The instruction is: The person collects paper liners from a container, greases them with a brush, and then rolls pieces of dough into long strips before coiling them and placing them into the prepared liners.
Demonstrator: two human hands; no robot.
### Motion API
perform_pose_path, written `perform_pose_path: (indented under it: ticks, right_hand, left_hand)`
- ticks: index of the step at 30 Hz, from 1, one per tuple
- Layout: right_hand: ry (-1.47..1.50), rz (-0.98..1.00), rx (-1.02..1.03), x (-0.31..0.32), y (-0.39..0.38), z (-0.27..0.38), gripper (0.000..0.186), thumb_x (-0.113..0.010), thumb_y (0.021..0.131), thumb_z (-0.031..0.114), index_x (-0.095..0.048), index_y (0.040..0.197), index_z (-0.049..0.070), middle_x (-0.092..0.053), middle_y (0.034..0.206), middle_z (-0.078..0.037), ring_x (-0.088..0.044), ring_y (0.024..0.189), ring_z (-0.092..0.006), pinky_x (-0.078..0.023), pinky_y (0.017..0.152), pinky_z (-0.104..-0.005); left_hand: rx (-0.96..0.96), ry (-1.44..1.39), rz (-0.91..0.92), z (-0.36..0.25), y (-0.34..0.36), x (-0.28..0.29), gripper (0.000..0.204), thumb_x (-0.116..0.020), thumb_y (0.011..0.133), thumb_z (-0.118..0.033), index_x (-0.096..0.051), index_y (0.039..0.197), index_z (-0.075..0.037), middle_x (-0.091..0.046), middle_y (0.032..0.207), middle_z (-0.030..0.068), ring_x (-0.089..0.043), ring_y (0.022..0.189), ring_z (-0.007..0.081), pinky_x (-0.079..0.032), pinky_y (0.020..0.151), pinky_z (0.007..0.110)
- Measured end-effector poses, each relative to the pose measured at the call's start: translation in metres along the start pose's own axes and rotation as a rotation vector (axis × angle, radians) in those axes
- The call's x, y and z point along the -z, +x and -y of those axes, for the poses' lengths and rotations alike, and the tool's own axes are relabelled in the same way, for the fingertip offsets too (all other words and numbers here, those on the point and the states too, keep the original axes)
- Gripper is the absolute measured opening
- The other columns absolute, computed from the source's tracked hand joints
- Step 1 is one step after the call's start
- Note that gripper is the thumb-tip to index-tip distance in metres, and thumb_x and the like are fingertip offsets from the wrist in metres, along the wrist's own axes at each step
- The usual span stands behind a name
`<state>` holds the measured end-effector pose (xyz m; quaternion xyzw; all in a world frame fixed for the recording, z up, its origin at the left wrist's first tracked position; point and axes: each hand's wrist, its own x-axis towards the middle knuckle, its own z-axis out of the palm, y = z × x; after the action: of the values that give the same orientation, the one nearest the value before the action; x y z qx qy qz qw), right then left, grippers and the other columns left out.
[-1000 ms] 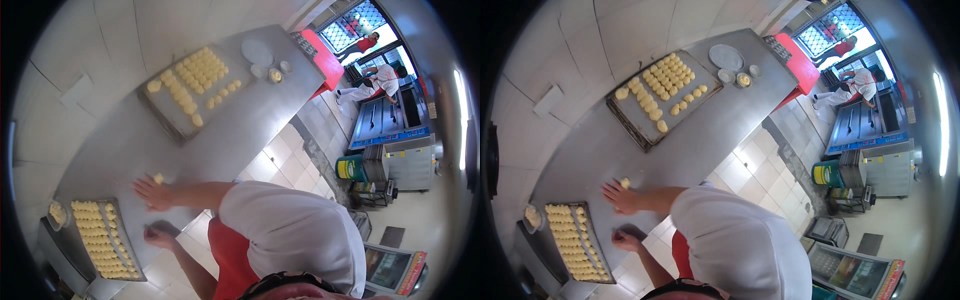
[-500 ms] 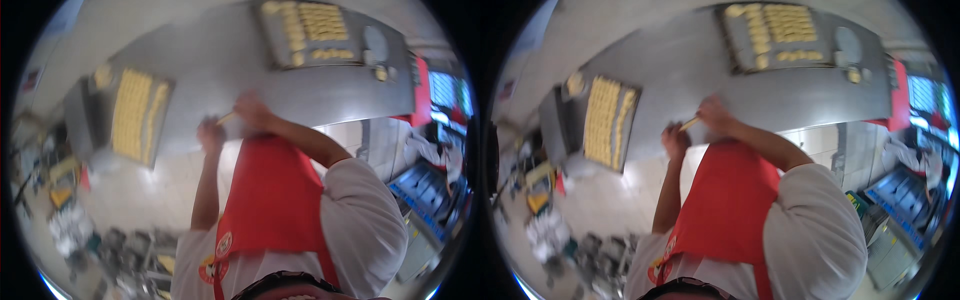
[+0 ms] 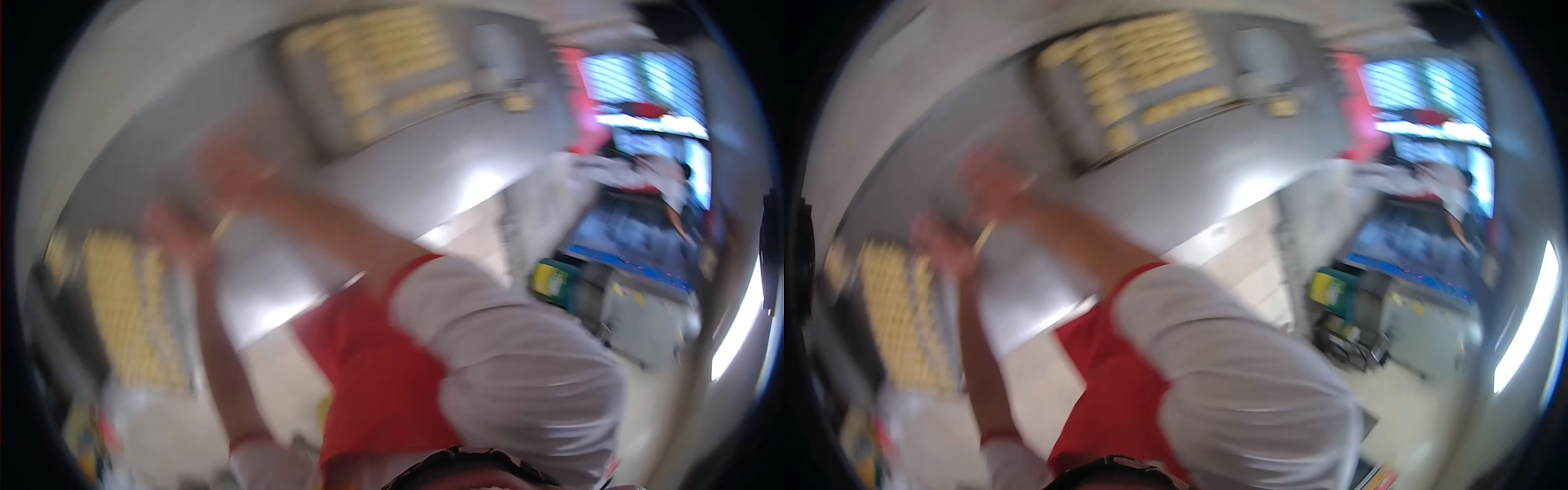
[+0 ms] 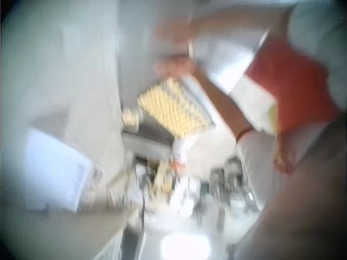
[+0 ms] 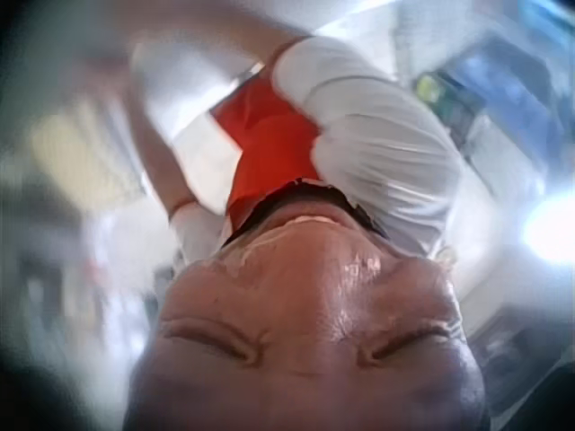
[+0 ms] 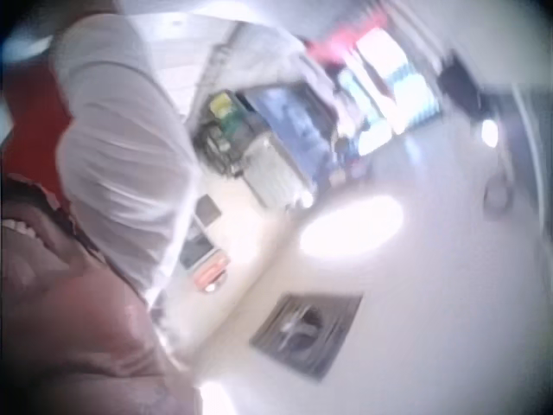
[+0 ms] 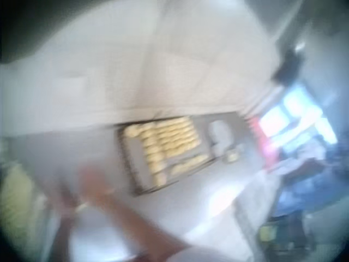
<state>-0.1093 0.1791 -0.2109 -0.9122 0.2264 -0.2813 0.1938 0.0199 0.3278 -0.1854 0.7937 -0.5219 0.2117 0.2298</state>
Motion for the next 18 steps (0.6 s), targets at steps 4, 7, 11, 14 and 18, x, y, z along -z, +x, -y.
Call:
perform_pose_path:
  ticks: [4,7,11,14,18]
  right_hand:
    - [-0.081,0.262,0.404,0.035,-0.071,0.006,0.078,-0.05,0.097,0.058,-0.044,0.15,0.001,-0.037,0.161,-0.024,-0.031,0.152,-0.0395,-0.015,0.127,-0.0589]
    - [-0.194,0.516,0.308,0.088,-0.166,0.035,0.081,-0.044,0.102,0.049,-0.032,0.153,-0.013,-0.026,0.165,-0.03,-0.019,0.156,-0.0446,-0.011,0.128,-0.0562]
    - [-0.403,0.31,0.261,0.099,-0.19,0.058,0.082,-0.056,0.099,0.05,-0.038,0.152,-0.01,-0.028,0.164,-0.027,-0.018,0.156,-0.0419,-0.012,0.128,-0.0553]
    - [-0.036,0.369,0.015,0.084,-0.109,0.044,0.081,-0.057,0.098,0.051,-0.039,0.153,-0.005,-0.028,0.164,-0.028,-0.018,0.156,-0.0423,-0.009,0.128,-0.0566]
    - [-0.139,0.241,0.062,0.052,-0.014,0.007,0.083,-0.049,0.098,0.059,-0.034,0.16,0.006,-0.02,0.169,-0.024,-0.013,0.157,-0.0422,-0.003,0.128,-0.0574]
  left_hand:
    - [-0.056,0.058,0.568,-0.041,-0.082,0.055,0.067,-0.033,0.111,-0.043,-0.02,0.164,-0.004,-0.014,0.172,0.0169,-0.01,0.158,0.0412,-0.007,0.127,0.056]
    - [0.006,-0.096,0.493,-0.087,-0.163,0.097,0.059,-0.034,0.11,-0.04,-0.038,0.158,-0.006,-0.034,0.163,0.0249,-0.032,0.149,0.0511,-0.03,0.119,0.06]
    - [0.312,0.154,0.674,-0.117,-0.166,0.107,0.063,-0.031,0.11,-0.046,-0.03,0.162,-0.011,-0.026,0.167,0.0245,-0.027,0.15,0.0527,-0.026,0.118,0.066]
    - [0.527,0.384,0.528,-0.064,-0.12,0.059,0.079,-0.022,0.107,-0.064,-0.009,0.168,-0.016,-0.008,0.174,0.0158,-0.011,0.157,0.0466,-0.013,0.114,0.078]
    - [0.273,0.292,0.241,0.022,-0.052,0.031,0.078,-0.03,0.108,-0.061,-0.013,0.167,-0.014,-0.01,0.172,0.0206,-0.011,0.157,0.0469,-0.01,0.119,0.074]
